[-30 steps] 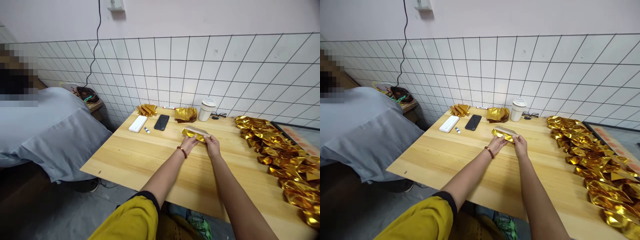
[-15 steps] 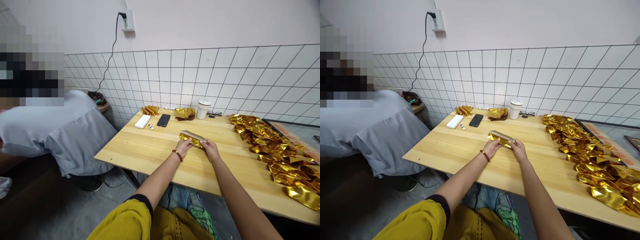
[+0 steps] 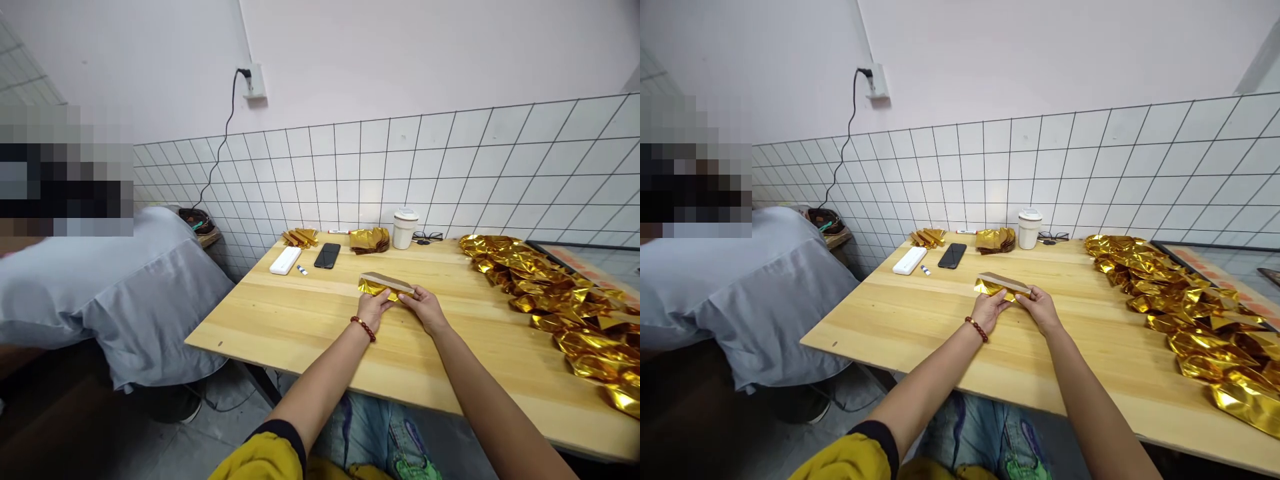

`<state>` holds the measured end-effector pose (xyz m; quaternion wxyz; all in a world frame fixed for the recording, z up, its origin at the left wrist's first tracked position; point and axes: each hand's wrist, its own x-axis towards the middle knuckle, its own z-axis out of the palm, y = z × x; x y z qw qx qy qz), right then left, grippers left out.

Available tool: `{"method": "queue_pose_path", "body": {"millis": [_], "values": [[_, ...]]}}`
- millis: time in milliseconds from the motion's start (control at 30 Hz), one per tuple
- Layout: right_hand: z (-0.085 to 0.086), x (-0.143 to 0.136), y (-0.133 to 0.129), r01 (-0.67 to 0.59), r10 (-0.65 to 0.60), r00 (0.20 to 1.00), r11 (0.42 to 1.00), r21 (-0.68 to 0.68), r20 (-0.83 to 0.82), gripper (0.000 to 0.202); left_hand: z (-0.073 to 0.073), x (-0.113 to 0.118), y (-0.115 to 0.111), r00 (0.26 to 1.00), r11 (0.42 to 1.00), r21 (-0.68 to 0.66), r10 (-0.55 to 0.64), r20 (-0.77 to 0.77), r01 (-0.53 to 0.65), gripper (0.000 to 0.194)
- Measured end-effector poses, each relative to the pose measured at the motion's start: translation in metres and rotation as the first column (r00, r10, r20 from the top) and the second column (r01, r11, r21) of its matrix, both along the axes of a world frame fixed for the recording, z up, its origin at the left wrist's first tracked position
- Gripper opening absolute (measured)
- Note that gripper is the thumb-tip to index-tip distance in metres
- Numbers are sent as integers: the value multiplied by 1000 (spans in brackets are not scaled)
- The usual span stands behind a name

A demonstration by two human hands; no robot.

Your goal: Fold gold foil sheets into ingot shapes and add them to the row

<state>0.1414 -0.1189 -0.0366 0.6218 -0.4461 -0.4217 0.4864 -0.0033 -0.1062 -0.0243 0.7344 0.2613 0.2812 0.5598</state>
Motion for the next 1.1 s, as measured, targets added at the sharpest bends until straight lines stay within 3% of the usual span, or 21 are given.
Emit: {"method": "queue_pose_path", "body": {"millis": [267,533,767,933,1100], "values": [[13,4,16,-24,36,994,992,-121,100,48,1,12,24,998,997,-69,48,32,-46,29],[3,4,16,32,-29,991,999,-16,130,42,-3,10,30,999,998,54,-26,48,23,40],[7,9,18,122,-122,992,992,8,38,43,5,6,32,993,996,-83,-19,120,29,24],[6,10,20,156,-157,987,988,7,20,42,10,4,35,981,970,-243,64,181,-19,9],[1,12,21,201,-201,979,980,-15,-28,43,9,4,35,979,971,-236,15,203,34,8]]}}
